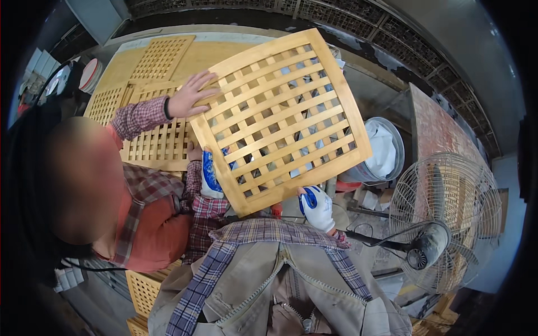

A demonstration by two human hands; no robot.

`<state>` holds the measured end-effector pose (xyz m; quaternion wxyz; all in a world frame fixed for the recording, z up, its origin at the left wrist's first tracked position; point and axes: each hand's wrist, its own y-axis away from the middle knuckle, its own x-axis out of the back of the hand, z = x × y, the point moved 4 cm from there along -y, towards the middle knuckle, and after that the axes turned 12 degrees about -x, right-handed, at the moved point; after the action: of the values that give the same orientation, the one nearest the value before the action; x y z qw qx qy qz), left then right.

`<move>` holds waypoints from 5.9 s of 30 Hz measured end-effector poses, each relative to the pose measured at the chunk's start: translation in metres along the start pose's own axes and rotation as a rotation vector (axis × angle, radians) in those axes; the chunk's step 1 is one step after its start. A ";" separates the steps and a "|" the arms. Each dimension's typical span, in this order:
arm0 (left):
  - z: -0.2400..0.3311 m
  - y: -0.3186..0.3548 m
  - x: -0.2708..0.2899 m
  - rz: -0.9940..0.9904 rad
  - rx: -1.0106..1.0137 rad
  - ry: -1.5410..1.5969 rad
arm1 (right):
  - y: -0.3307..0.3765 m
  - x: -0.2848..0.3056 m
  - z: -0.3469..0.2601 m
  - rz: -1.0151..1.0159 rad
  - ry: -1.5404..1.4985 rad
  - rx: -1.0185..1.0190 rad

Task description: Sanding the surfaces and edges of square wooden lattice panels using an orbital sander at a workbench.

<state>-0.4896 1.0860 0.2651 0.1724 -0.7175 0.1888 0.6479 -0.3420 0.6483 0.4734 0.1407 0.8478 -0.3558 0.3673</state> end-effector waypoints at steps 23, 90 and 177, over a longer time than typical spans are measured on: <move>-0.067 0.194 -0.147 0.157 0.094 -0.606 | -0.018 0.008 -0.015 0.053 -0.021 0.029; -0.101 0.188 -0.030 -0.579 -0.163 -1.588 | 0.313 -0.032 0.205 1.467 -1.207 -0.621; -1.386 0.777 -0.089 -0.345 0.315 -1.686 | 0.348 1.042 1.161 0.762 -0.315 -0.759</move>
<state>0.3170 -0.2673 0.4909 0.4473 0.0142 -0.0256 0.8939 0.5156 -0.6990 0.4171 0.2384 0.5938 -0.7610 0.1071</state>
